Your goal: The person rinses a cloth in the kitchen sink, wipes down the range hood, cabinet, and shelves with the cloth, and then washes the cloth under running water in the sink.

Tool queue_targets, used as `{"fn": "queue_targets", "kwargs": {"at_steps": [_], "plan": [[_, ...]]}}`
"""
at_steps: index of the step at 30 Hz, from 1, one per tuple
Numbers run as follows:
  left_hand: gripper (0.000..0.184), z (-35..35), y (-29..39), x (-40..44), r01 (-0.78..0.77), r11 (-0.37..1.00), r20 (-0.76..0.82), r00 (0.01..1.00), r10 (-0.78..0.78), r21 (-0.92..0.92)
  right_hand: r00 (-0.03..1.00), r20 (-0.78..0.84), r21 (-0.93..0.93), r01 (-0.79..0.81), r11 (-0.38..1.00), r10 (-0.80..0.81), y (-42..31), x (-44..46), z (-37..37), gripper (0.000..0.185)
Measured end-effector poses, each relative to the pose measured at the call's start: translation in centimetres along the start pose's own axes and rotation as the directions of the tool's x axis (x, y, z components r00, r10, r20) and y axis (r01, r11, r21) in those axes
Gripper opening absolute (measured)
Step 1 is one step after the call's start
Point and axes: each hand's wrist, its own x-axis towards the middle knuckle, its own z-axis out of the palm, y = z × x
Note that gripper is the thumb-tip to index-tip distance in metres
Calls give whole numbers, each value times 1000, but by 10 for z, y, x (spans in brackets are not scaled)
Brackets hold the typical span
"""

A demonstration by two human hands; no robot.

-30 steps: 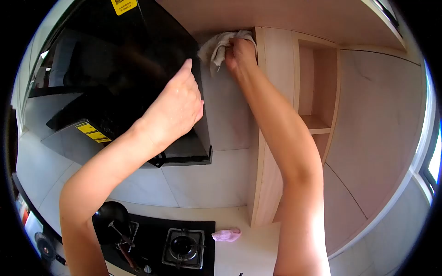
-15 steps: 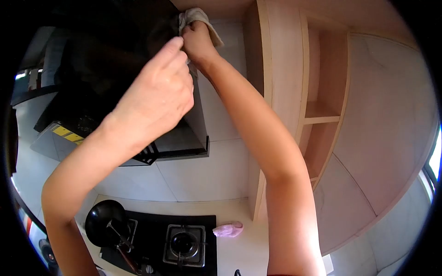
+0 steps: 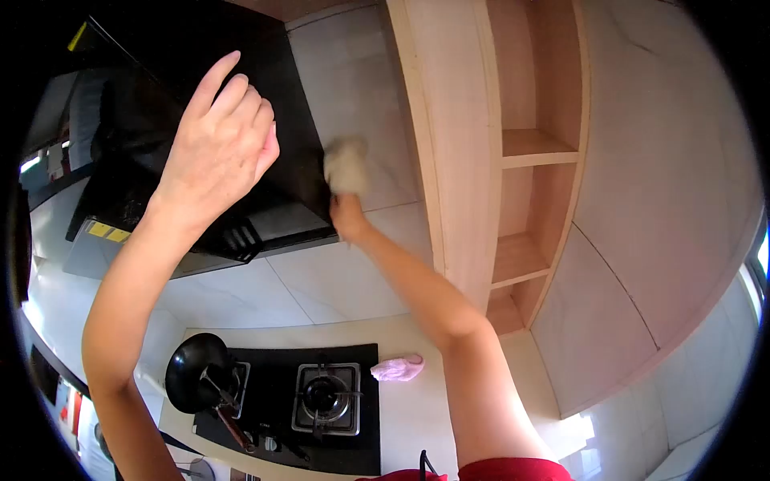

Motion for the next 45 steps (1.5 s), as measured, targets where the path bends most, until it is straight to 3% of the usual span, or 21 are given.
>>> {"fn": "queue_targets", "kwargs": {"at_steps": [2, 4, 6, 8, 9, 13, 15, 17, 20, 22, 23, 25, 28, 34, 36, 38, 39, 41, 42, 43, 45], "plan": [[9, 0, 0, 1, 19, 999, -20, 1000, -20, -44, 991, 42, -20, -129, 991, 130, -17, -30, -12, 39], [12, 2, 0, 0, 19, 998, -32, 999, -21, -53, 873, 221, 131, -468, 874, 435, -72, -35, -32, 42], [18, -1, -1, 2, 19, 999, -45, 999, -21, -37, 985, 117, 90, -140, 986, 129, -107, -23, -38, 42], [30, 1, 1, 1, 35, 997, -108, 993, -42, -63, 980, 108, 260, 135, 956, -168, -160, 6, -54, 37], [35, 3, 1, 2, 46, 994, -159, 985, -62, -101, 959, 284, 275, -71, 959, -10, -202, 21, -75, 36], [32, -5, -10, 18, 100, 986, -330, 933, -140, -133, 903, 43, 282, 399, 873, -427, -188, 89, -46, 41], [34, -8, -12, 17, 59, 996, -274, 959, -77, -74, 896, 31, 276, 419, 865, -443, -165, 107, -33, 43], [36, -21, -13, 12, -18, 1000, -76, 997, 18, 3, 972, 62, 530, 161, 833, -227, -121, 124, -15, 41], [35, -5, -11, 10, 4, 996, -265, 964, -27, -87, 997, -12, 618, -56, 784, 80, -51, 101, 9, 41], [36, -14, -11, 11, -5, 998, -233, 973, -8, -57, 950, -57, 593, -216, 775, 308, 4, 53, 22, 49], [37, -23, -11, 12, -13, 1000, -152, 988, 11, -8, 906, 197, 303, -420, 855, 375, 13, 27, 4, 50], [37, -2, -10, 10, 35, 997, -262, 964, -52, -67, 832, 148, 488, -532, 692, 534, -9, -27, -2, 46], [37, -10, -7, 11, 39, 995, -209, 976, -57, -91, 771, 249, 270, -636, 723, 586, -29, -64, -21, 45], [34, -34, -16, 8, -47, 994, -143, 989, 32, -103, 872, 137, 311, -488, 816, 469, -96, -105, -37, 33], [35, -42, -26, 5, -104, 989, -187, 979, 83, -106, 996, -63, 353, -32, 935, 58, -130, -101, -43, 26], [36, -43, -40, 1, -98, 992, -275, 959, 72, -79, 798, -215, -90, 558, 825, -563, -162, -70, -44, 23], [37, -32, -48, -3, -109, 992, -353, 932, 80, -61, 707, 42, -321, 678, 661, -706, -192, -48, -58, 29], [40, -57, -63, -5, -83, 996, -217, 973, 75, -27, 616, 51, -306, 759, 574, -786, -224, -6, -53, 28], [39, -48, -74, -3, -95, 995, -345, 934, 95, 17, 337, 30, -409, 863, 297, -941, -232, 14, -48, 30], [39, -43, -83, -1, -98, 993, -467, 877, 116, 62, 316, 123, -479, 849, 223, -941, -235, 21, -41, 35], [38, -39, -86, -10, -136, 989, -426, 893, 148, 58, 245, 369, -515, 857, 22, -897, -219, 21, -30, 38]]}}
